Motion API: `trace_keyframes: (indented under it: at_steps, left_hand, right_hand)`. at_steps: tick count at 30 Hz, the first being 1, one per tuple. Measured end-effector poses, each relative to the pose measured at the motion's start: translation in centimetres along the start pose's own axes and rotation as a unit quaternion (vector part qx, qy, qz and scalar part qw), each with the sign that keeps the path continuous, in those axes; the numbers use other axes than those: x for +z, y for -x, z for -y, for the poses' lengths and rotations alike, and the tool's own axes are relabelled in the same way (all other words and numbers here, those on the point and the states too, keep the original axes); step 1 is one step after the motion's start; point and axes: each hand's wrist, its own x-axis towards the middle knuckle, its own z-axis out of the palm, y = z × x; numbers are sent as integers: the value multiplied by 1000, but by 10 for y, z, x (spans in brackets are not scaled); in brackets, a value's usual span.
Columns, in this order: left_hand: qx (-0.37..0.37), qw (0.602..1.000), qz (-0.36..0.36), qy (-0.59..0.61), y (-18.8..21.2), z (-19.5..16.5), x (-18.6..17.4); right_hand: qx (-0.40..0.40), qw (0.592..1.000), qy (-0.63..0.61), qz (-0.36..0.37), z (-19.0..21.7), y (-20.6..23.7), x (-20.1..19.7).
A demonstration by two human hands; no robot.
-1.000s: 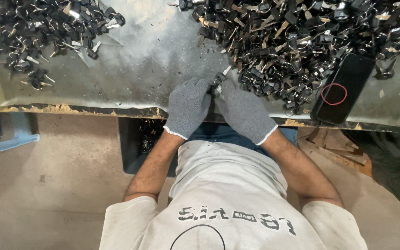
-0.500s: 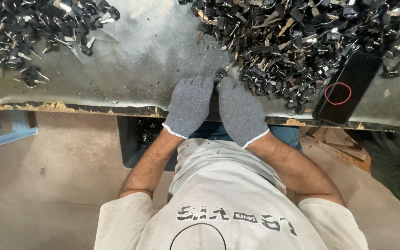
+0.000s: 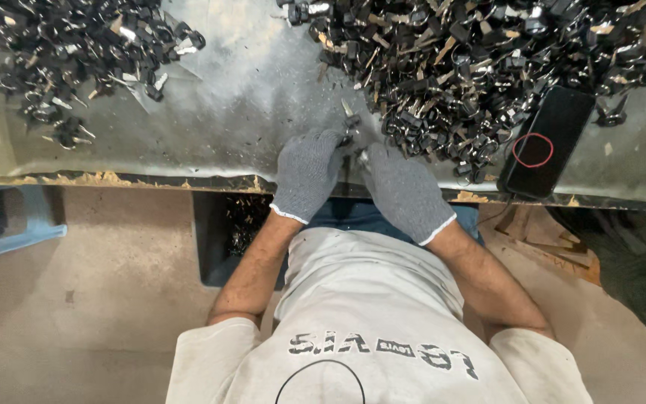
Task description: The person sits at a workbench covered with piles of small black metal parts and sorts through them. They pick up individual parts by hand, turn and check each one, and drop the handled parts into a bin below the table edge.
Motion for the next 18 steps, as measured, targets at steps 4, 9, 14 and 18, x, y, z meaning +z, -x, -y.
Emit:
trace_keyframes:
  at_steps: [4,9,14,18]
  left_hand:
    - [33,999,-3,-6,5,0,5]
    - [24,999,13,-42,6,0,7]
    - [3,999,8,-38,7,-1,5]
    - [-7,999,26,-30,5,-4,2]
  right_hand:
    - [59,998,0,-3,8,-10,9]
    - [33,999,-7,14,7,-22,3]
    - [77,995,26,60,8,-18,-3]
    - [42,999,26,21,14,-15,-1]
